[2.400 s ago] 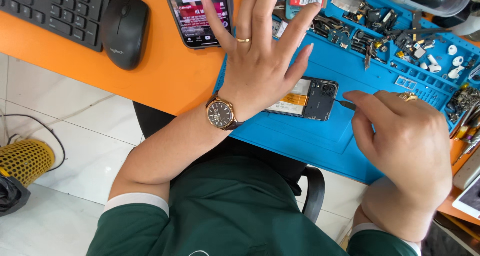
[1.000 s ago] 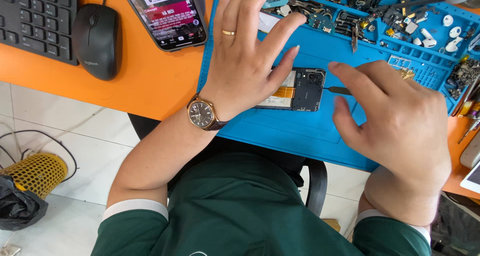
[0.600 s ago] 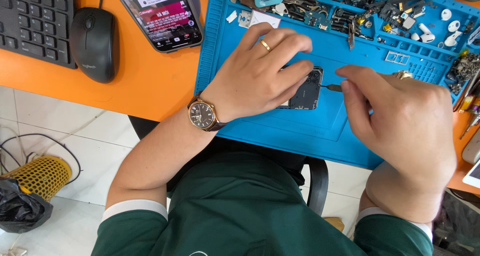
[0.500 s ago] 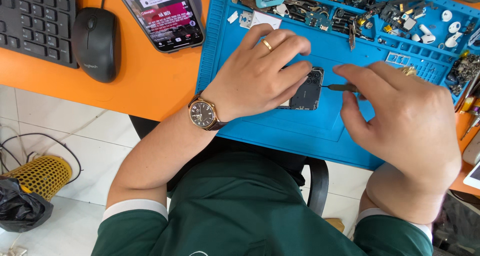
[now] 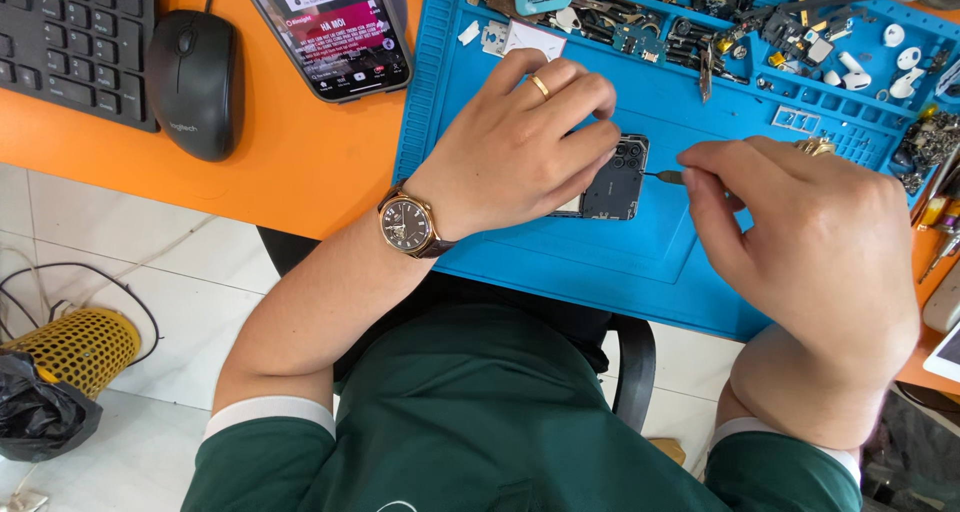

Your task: The person uses a screwdriver to remove screws from the back of a disassembled smartphone placed on a blue work mat. They carefully unscrew fasteners from the device's frame and place them on the mat, occasionally adjusting the phone's position.

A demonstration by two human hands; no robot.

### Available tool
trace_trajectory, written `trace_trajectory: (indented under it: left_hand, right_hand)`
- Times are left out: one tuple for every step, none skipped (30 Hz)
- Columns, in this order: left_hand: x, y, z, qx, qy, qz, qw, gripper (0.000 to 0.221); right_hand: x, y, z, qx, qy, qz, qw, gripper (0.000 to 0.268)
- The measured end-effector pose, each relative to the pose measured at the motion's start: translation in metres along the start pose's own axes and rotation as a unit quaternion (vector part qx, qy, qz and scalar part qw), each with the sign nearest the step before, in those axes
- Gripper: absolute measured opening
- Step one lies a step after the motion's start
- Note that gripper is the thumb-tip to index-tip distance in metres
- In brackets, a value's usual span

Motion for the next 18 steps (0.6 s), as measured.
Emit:
trace_trajectory:
  left_hand:
    - [0.000, 0.000, 0.000, 0.000, 0.000, 0.000, 1.000, 0.008]
    - [0.000, 0.000, 0.000, -0.002, 0.001, 0.000, 1.000, 0.009]
    - [0.000, 0.001, 0.000, -0.004, 0.002, 0.000, 1.000, 0.010]
    - [0.000, 0.000, 0.000, -0.004, 0.002, 0.001, 1.000, 0.010]
    - [-0.001, 0.000, -0.001, -0.004, 0.001, -0.003, 1.000, 0.011]
    - [-0.001, -0.001, -0.001, -0.004, 0.001, -0.006, 1.000, 0.013]
    - [0.000, -0.001, -0.001, -0.004, 0.001, -0.006, 1.000, 0.013]
    - [0.000, -0.001, -0.001, -0.006, 0.001, -0.001, 1.000, 0.011]
    - [0.000, -0.001, -0.001, -0.007, 0.001, 0.004, 1.000, 0.010]
    - [0.000, -0.001, -0.001, -0.006, 0.002, 0.004, 1.000, 0.010]
    - [-0.001, -0.002, -0.001, -0.008, 0.002, 0.001, 1.000, 0.011]
    - [-0.001, -0.002, -0.001, -0.010, 0.002, -0.003, 1.000, 0.011]
    - [-0.001, -0.003, -0.001, -0.009, 0.002, -0.002, 1.000, 0.011]
    - [-0.001, -0.003, -0.001, -0.010, 0.004, -0.005, 1.000, 0.012]
    - [-0.001, -0.004, -0.001, -0.012, 0.006, -0.008, 1.000, 0.012]
    - [-0.001, -0.004, -0.001, -0.011, 0.006, -0.008, 1.000, 0.012]
    - [-0.001, -0.004, -0.001, -0.010, 0.007, -0.010, 1.000, 0.011]
    - [-0.001, -0.005, -0.001, -0.008, 0.008, -0.012, 1.000, 0.010]
  right_hand:
    - [0.001, 0.001, -0.002, 0.000, 0.000, 0.000, 1.000, 0.014]
    - [0.002, 0.003, -0.004, 0.010, 0.002, 0.008, 1.000, 0.013]
    - [0.003, 0.005, -0.006, 0.020, 0.003, 0.015, 1.000, 0.012]
    - [0.002, 0.001, -0.003, 0.019, 0.003, 0.015, 1.000, 0.012]
    - [0.000, -0.002, 0.000, 0.009, -0.005, 0.013, 1.000, 0.016]
    - [-0.001, -0.006, 0.003, -0.001, -0.014, 0.011, 1.000, 0.023]
    - [-0.001, -0.005, 0.003, -0.001, -0.014, 0.011, 1.000, 0.023]
    - [-0.001, -0.004, 0.002, -0.003, -0.007, 0.010, 1.000, 0.018]
    - [-0.001, -0.003, 0.001, -0.005, 0.001, 0.010, 1.000, 0.014]
    - [0.001, 0.000, -0.001, -0.005, 0.001, 0.010, 1.000, 0.014]
    - [0.003, 0.003, -0.005, -0.002, 0.012, 0.014, 1.000, 0.016]
    - [0.004, 0.006, -0.008, 0.001, 0.023, 0.018, 1.000, 0.021]
    - [0.004, 0.005, -0.008, 0.001, 0.023, 0.019, 1.000, 0.021]
    - [0.004, 0.004, -0.008, -0.012, 0.017, 0.022, 1.000, 0.021]
    - [0.003, 0.003, -0.007, -0.025, 0.012, 0.024, 0.999, 0.024]
    - [0.001, 0.000, -0.005, -0.026, 0.013, 0.024, 0.999, 0.024]
    - [-0.001, -0.002, -0.002, -0.030, -0.006, 0.018, 0.999, 0.018]
    - [-0.003, -0.005, 0.002, -0.035, -0.024, 0.011, 0.999, 0.012]
Point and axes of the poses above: each hand's wrist, its own x-axis towards the middle knuckle, its own y-axis out of the back of the hand, z = x × y, the point moved 5 cm from there along x, towards the middle knuckle, and after that the axes turned 11 degrees about -z, right-handed, at the moved point
